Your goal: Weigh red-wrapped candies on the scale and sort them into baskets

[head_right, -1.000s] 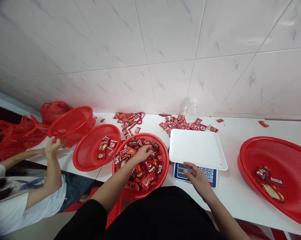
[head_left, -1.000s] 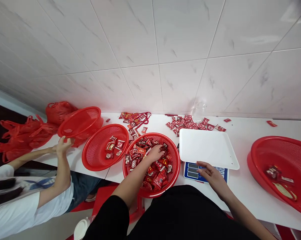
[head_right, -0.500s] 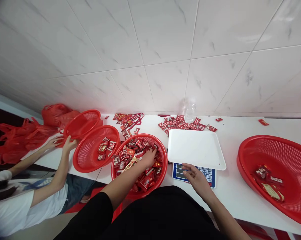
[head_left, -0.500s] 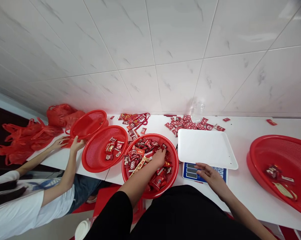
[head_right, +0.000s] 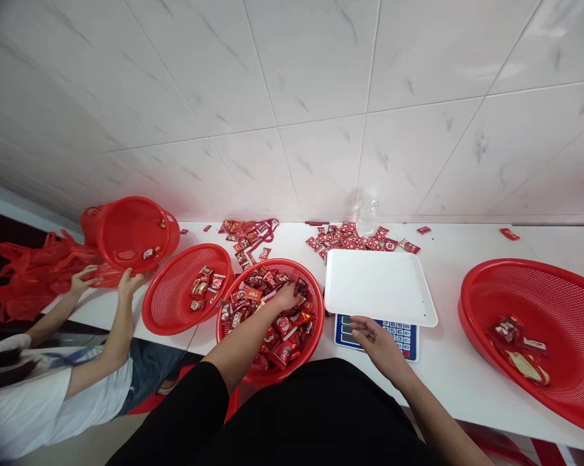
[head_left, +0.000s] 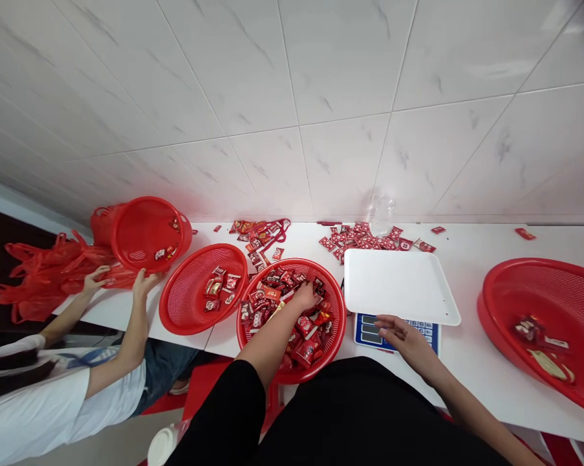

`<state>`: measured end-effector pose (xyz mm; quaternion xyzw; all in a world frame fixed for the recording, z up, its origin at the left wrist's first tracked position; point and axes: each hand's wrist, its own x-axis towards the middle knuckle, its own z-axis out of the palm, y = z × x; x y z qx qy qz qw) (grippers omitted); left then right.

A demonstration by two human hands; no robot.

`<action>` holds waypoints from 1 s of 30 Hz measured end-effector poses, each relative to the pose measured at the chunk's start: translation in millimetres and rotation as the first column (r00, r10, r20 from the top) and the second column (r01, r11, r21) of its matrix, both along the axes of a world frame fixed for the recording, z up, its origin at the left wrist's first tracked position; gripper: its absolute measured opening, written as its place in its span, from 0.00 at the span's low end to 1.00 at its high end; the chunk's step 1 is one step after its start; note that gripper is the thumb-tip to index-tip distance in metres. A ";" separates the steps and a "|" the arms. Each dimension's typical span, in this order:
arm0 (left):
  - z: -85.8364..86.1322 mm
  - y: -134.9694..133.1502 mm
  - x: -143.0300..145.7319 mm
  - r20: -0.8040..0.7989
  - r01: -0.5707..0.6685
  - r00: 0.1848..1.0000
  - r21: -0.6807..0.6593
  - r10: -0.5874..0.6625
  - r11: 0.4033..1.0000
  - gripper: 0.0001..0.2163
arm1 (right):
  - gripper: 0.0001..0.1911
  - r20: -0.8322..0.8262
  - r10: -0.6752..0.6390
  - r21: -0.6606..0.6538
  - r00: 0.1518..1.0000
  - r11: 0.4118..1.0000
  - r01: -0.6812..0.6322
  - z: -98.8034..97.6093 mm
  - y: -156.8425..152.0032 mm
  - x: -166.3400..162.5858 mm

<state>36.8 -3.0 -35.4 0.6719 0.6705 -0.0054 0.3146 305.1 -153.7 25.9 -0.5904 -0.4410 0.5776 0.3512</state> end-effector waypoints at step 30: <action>71.0 -39.5 122.6 0.766 -0.117 0.416 -0.490 0.491 0.864 0.12 | 0.29 -0.205 -0.142 0.032 0.969 0.988 0.152 -16.2 27.6 -11.6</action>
